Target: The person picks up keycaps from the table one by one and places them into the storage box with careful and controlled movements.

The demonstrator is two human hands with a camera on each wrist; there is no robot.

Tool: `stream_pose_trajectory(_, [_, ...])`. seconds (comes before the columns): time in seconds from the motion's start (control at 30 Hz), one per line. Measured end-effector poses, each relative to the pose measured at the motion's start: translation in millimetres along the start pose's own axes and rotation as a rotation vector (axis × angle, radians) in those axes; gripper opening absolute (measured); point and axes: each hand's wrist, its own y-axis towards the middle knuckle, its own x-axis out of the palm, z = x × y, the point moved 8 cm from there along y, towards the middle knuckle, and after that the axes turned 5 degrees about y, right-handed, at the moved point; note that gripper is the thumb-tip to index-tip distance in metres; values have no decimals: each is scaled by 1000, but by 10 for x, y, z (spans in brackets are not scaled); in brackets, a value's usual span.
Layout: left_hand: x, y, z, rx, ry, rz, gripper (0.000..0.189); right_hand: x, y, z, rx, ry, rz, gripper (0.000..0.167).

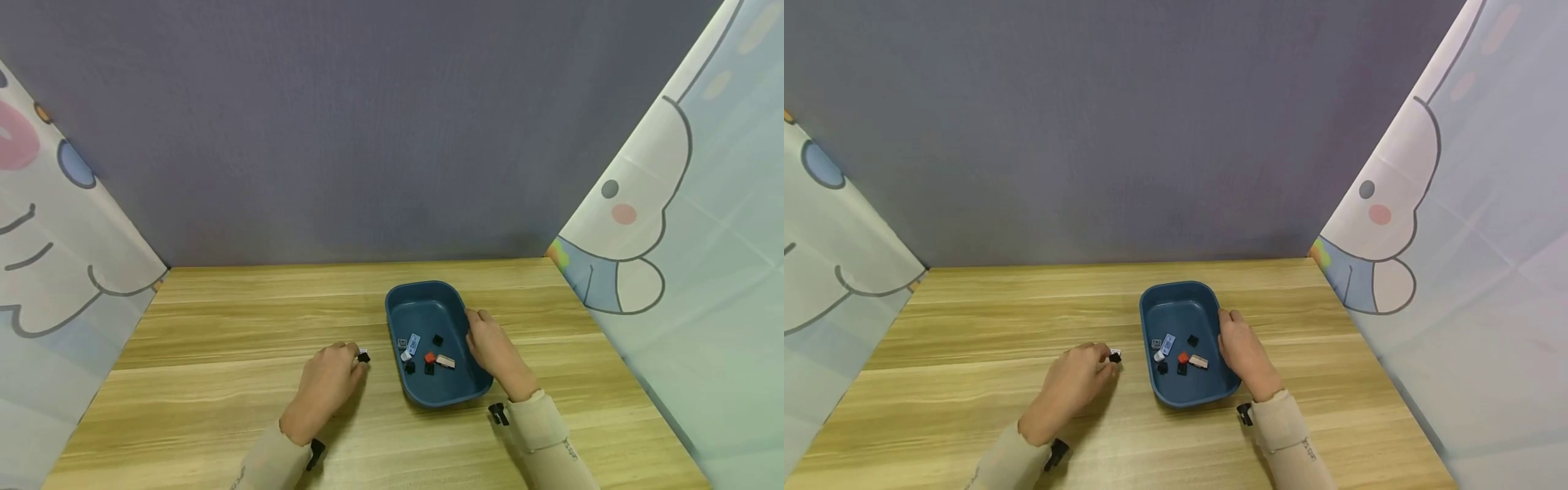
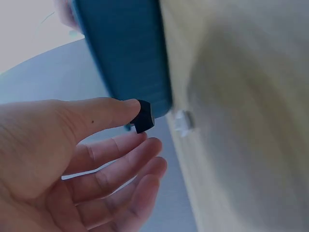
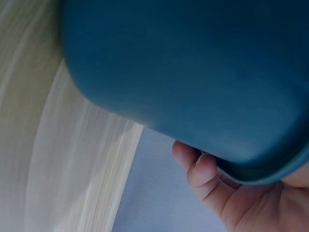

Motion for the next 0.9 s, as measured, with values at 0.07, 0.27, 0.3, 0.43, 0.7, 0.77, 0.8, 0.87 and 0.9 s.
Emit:
stream_pose_trajectory(0.07, [-67,39,18,8,6,20,17,2,1,2,3,-1,-3,43])
stream_pose_trajectory(0.27, [-241,193,74,30,-15,61,16,18,6,14,18,-6,-21,43])
stream_pose_trajectory(0.3, [-261,222,83,36,-24,66,16,19,7,16,19,-6,-22,43])
stream_pose_trajectory(0.43, [-314,332,133,60,-38,74,18,23,6,20,16,-7,-15,42])
stream_pose_trajectory(0.7, [-357,491,297,104,-53,74,19,31,3,27,5,-9,-2,42])
stream_pose_trajectory(0.77, [-354,529,347,116,-61,67,20,33,5,29,3,-10,0,42])
stream_pose_trajectory(0.8, [-348,549,371,122,-65,62,20,32,7,26,1,-11,1,42])
stream_pose_trajectory(0.87, [-338,591,424,140,-69,55,20,31,9,23,-3,-13,5,42])
stream_pose_trajectory(0.9, [-328,613,450,149,-70,52,20,29,9,18,-5,-15,6,42])
